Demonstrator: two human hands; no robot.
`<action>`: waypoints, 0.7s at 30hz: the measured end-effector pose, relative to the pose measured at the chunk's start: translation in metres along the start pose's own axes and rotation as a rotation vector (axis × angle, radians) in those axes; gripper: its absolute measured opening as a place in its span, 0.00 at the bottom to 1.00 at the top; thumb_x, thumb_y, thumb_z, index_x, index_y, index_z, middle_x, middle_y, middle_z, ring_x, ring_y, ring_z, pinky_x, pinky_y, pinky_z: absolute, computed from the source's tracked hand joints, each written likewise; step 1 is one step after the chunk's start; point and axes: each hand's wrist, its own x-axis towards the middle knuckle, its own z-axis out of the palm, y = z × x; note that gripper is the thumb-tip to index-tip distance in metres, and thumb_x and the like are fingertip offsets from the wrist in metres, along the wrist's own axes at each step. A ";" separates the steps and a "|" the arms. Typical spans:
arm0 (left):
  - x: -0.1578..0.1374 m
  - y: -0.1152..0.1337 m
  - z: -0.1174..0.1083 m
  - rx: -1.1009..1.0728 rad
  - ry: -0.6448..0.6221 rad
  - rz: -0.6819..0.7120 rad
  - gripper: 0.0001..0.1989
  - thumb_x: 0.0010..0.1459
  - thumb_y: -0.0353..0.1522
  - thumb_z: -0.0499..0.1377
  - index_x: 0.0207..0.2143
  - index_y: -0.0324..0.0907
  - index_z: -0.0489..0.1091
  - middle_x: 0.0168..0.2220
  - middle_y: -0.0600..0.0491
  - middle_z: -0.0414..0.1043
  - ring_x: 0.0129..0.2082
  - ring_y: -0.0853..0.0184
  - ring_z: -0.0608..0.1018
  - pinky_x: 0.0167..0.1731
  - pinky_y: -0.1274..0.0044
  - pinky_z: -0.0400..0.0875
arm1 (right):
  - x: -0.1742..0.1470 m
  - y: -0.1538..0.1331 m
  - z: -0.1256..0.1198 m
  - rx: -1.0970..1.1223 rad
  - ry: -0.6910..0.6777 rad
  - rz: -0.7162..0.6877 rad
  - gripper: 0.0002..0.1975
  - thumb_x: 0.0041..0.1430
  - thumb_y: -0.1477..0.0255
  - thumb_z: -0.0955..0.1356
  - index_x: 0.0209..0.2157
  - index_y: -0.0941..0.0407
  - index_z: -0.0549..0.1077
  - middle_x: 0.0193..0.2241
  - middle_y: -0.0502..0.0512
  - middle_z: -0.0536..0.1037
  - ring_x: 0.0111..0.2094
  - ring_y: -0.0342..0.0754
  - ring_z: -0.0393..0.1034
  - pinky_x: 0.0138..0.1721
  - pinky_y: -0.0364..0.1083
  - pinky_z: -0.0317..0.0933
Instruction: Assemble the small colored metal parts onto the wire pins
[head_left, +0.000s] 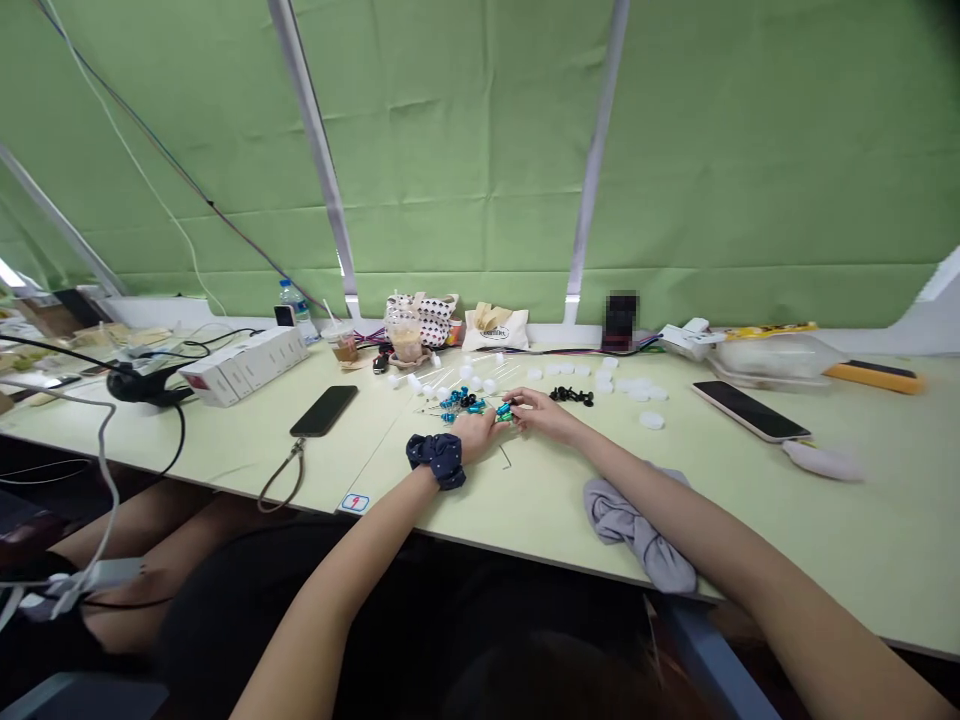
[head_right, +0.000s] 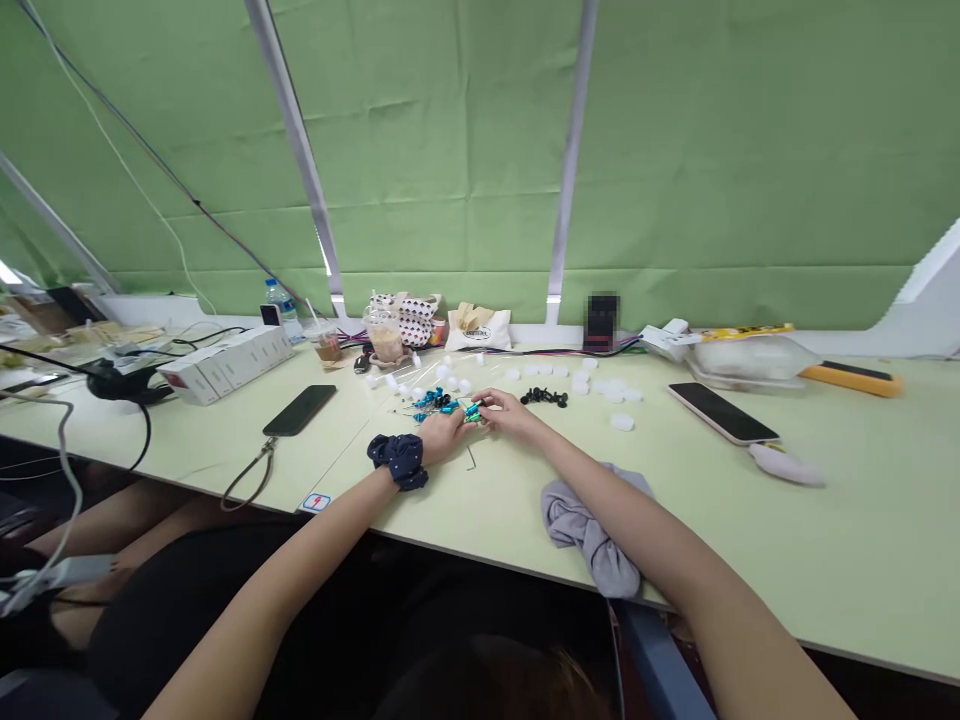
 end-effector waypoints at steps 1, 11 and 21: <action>0.000 0.000 0.000 0.001 -0.002 -0.003 0.25 0.64 0.48 0.40 0.43 0.40 0.65 0.35 0.43 0.75 0.37 0.58 0.77 0.35 0.74 0.64 | 0.000 0.000 0.000 0.006 0.011 0.030 0.20 0.45 0.60 0.73 0.38 0.56 0.70 0.27 0.50 0.71 0.22 0.40 0.65 0.21 0.41 0.62; 0.000 0.001 -0.003 -0.021 -0.024 -0.008 0.25 0.64 0.48 0.40 0.43 0.39 0.65 0.36 0.41 0.75 0.37 0.57 0.77 0.37 0.73 0.64 | 0.001 0.001 -0.001 -0.008 0.004 0.059 0.20 0.46 0.56 0.72 0.36 0.55 0.69 0.24 0.48 0.68 0.19 0.39 0.61 0.18 0.40 0.57; -0.001 0.003 -0.007 -0.003 -0.030 -0.017 0.24 0.64 0.48 0.39 0.41 0.40 0.65 0.35 0.43 0.75 0.36 0.59 0.77 0.35 0.75 0.63 | 0.002 -0.002 0.000 -0.038 0.029 -0.020 0.21 0.46 0.58 0.72 0.40 0.55 0.69 0.30 0.50 0.71 0.23 0.39 0.65 0.22 0.40 0.59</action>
